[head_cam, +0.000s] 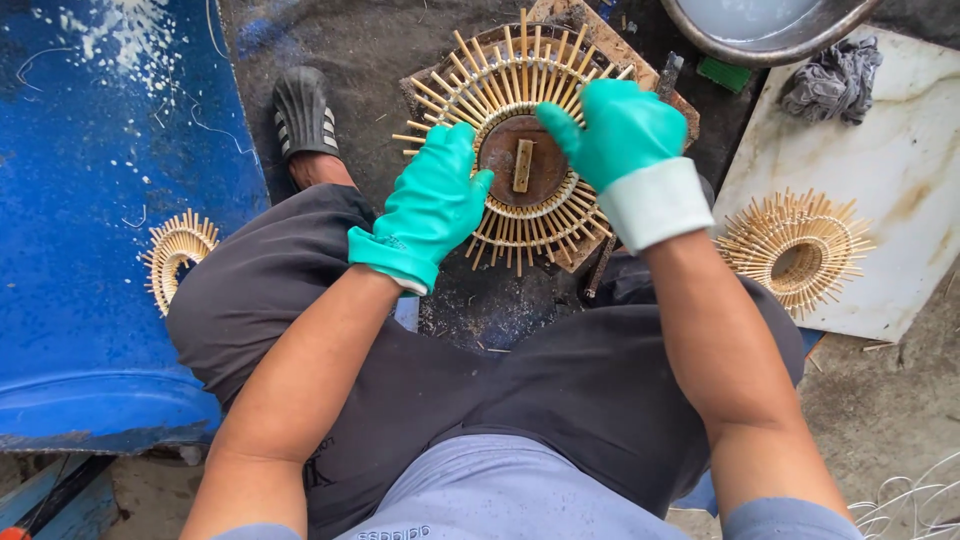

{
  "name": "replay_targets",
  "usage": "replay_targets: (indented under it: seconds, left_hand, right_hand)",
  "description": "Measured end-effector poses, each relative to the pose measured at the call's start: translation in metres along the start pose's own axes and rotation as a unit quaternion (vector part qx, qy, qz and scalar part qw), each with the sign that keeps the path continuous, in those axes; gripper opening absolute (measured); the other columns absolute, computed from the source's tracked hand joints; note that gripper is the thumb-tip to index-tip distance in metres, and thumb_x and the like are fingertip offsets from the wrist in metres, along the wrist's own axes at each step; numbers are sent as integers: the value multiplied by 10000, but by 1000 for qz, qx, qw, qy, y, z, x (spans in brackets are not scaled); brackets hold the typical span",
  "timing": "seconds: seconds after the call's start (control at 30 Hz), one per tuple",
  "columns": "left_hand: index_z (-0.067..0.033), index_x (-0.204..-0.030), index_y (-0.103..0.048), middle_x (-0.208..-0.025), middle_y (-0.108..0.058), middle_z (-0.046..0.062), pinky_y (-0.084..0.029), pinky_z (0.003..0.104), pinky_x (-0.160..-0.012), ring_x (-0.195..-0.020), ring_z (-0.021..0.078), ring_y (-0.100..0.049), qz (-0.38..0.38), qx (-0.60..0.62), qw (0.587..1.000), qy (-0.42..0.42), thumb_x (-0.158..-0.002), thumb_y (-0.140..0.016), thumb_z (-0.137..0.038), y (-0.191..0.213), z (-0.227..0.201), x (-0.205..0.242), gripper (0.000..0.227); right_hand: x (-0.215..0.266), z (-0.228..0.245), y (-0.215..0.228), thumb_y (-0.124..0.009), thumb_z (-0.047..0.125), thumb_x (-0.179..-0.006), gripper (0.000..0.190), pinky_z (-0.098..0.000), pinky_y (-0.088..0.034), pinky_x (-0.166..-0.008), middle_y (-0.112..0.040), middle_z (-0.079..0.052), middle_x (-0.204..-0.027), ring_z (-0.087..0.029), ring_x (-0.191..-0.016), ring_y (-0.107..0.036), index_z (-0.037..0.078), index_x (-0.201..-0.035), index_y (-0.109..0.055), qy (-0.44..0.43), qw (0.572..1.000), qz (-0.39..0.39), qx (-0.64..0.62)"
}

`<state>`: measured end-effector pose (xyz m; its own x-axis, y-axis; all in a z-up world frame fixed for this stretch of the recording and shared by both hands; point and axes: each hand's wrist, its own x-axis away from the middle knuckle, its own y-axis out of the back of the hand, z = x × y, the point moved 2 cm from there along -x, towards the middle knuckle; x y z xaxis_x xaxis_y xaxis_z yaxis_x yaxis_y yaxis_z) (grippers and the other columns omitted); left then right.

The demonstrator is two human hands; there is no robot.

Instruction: The recorder is assembling a decorative rattan frame by inserting and securing sticks into a wooden base.

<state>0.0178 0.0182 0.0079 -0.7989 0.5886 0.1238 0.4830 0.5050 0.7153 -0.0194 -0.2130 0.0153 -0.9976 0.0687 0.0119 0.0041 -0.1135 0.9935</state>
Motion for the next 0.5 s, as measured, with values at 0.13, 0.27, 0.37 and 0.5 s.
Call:
replay_targets:
  seconds: [0.13, 0.27, 0.37, 0.5]
  left_hand:
    - [-11, -1200, -532, -1140, -580, 241, -538, 555, -718, -919, 451, -646, 72, -21, 995, 66, -902, -719, -168, 1, -7, -4, 385]
    - [-21, -1131, -536, -1079, -577, 220, -544, 545, -731, -918, 448, -646, 53, -13, 998, 34, -947, -666, -102, -7, -1, -3, 238]
    - [-25, -1130, -534, -1082, -577, 216, -547, 542, -745, -929, 446, -645, 56, -17, 998, 28, -962, -646, -66, -11, 1, 0, 206]
    - [-19, -1194, -552, -1127, -594, 228, -540, 549, -763, -956, 464, -639, 43, 19, 998, 35, -935, -680, -75, -8, 7, 0, 295]
  right_hand:
    - [-17, 21, -11, -674, 696, -957, 633, -436, -514, -451, -679, -121, -642, -303, -558, -681, 118, -705, -725, 14, 998, -2, 65]
    - [-24, 23, -15, -681, 667, -968, 613, -445, -492, -431, -666, -136, -614, -321, -524, -659, 124, -690, -744, -10, 997, 66, 39]
    - [-20, 25, -19, -684, 663, -969, 603, -432, -491, -426, -665, -109, -609, -303, -525, -662, 136, -682, -742, -1, 997, 30, 70]
    - [-19, 25, -17, -689, 656, -965, 608, -441, -497, -429, -649, -119, -591, -318, -522, -655, 129, -661, -709, -2, 998, 8, 66]
